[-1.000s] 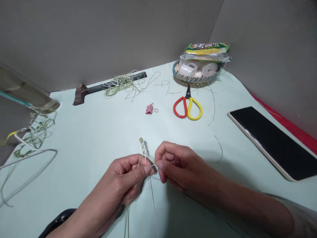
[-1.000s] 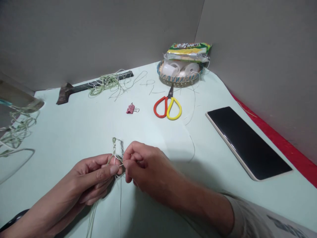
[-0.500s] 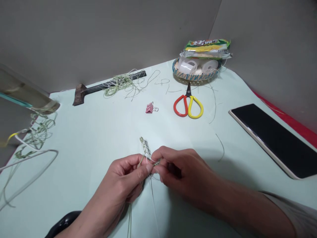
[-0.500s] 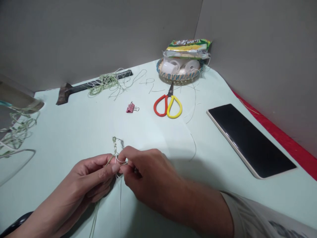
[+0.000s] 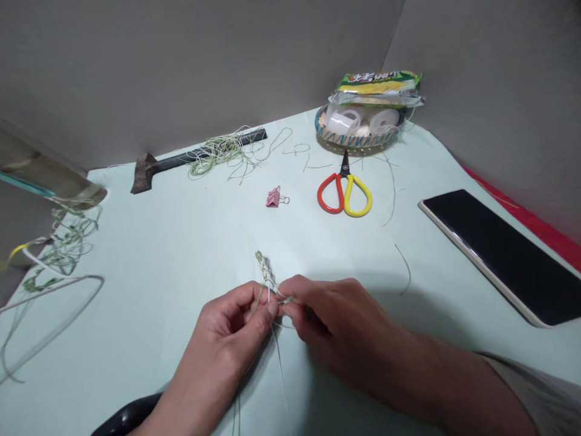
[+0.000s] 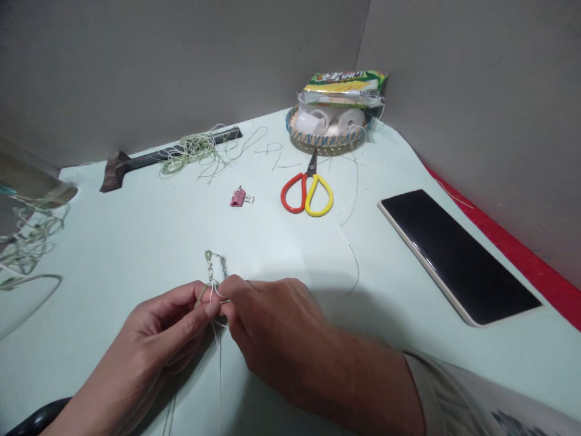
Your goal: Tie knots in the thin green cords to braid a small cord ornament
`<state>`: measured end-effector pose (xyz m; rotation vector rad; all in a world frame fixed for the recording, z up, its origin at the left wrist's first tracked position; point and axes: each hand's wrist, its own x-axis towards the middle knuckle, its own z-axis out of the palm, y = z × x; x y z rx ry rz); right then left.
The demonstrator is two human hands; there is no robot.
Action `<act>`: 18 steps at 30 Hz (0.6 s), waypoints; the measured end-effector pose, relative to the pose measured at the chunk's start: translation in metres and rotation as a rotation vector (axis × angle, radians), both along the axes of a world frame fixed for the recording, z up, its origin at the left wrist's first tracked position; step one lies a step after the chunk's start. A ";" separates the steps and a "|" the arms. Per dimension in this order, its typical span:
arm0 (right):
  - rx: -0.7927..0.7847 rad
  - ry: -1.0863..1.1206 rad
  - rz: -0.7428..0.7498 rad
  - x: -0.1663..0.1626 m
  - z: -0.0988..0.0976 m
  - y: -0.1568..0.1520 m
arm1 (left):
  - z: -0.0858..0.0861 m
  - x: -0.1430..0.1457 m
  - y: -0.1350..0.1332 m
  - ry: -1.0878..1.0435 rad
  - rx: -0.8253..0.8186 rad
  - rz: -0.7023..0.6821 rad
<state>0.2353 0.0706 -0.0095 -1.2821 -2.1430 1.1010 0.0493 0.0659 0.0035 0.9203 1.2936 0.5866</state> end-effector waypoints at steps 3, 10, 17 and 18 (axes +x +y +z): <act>0.153 -0.053 0.095 0.002 0.000 -0.006 | -0.002 -0.003 0.000 -0.011 -0.017 0.007; 0.668 -0.189 0.187 0.004 0.003 -0.012 | -0.002 -0.006 0.001 -0.068 -0.052 -0.019; 0.580 -0.142 0.205 0.004 0.005 -0.014 | -0.004 -0.005 0.002 -0.064 -0.050 -0.012; 0.487 -0.115 0.184 0.004 0.006 -0.013 | -0.005 -0.005 0.002 -0.059 -0.052 -0.006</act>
